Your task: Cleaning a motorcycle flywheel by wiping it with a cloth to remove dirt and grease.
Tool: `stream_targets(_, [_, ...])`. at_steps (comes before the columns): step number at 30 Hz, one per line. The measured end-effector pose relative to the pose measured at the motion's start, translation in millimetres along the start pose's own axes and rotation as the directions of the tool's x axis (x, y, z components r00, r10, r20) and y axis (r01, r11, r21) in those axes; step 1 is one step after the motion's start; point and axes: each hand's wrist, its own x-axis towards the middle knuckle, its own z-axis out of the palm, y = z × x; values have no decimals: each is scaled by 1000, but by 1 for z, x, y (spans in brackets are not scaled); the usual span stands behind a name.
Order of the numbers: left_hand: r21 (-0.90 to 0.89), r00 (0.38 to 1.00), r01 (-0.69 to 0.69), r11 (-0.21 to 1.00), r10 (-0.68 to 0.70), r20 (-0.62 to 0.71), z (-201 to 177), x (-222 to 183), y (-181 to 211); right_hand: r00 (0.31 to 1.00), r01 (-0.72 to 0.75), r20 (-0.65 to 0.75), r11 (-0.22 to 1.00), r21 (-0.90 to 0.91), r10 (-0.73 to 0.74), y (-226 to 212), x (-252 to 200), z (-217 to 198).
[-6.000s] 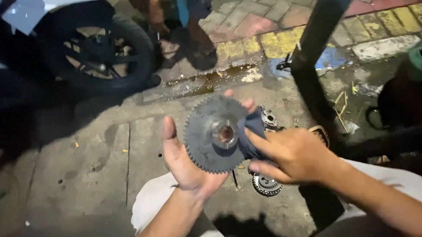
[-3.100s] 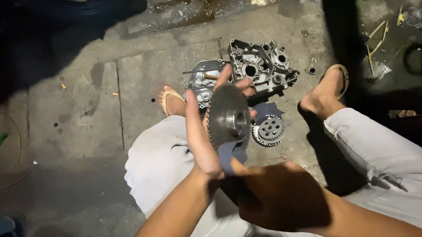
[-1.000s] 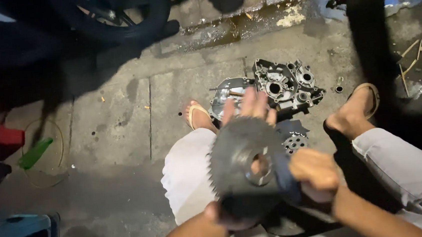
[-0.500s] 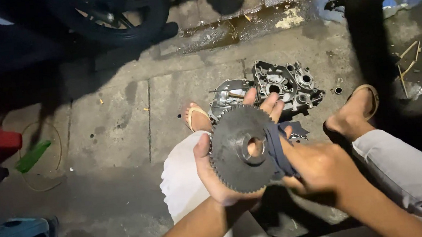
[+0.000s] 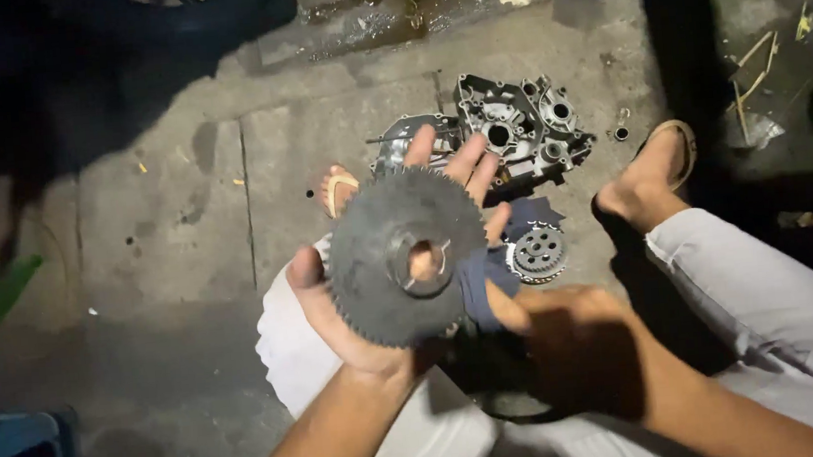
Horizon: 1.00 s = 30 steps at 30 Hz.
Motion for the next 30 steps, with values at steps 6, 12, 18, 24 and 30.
stream_targets(6, [397, 981, 133, 908, -65, -181, 7, 4, -17, 985, -98, 148, 995, 38, 91, 27, -6, 5])
stream_targets(12, [368, 984, 34, 929, 34, -176, 18, 0, -14, 999, 12, 50, 998, -58, -9, 10, 14, -5])
stream_targets(18, [300, 978, -57, 952, 114, -175, 18, 2, -6, 984, -161, 105, 976, 149, 147, -24, 3, 17])
stream_targets(24, [340, 984, -41, 939, 97, -149, 18, -1, -13, 998, -65, -5, 994, 88, 66, -20, -8, 16])
stream_targets(30, [325, 978, -142, 935, 184, -101, 15, 0, -7, 993, -113, -7, 976, 187, 116, -11, 5, 11])
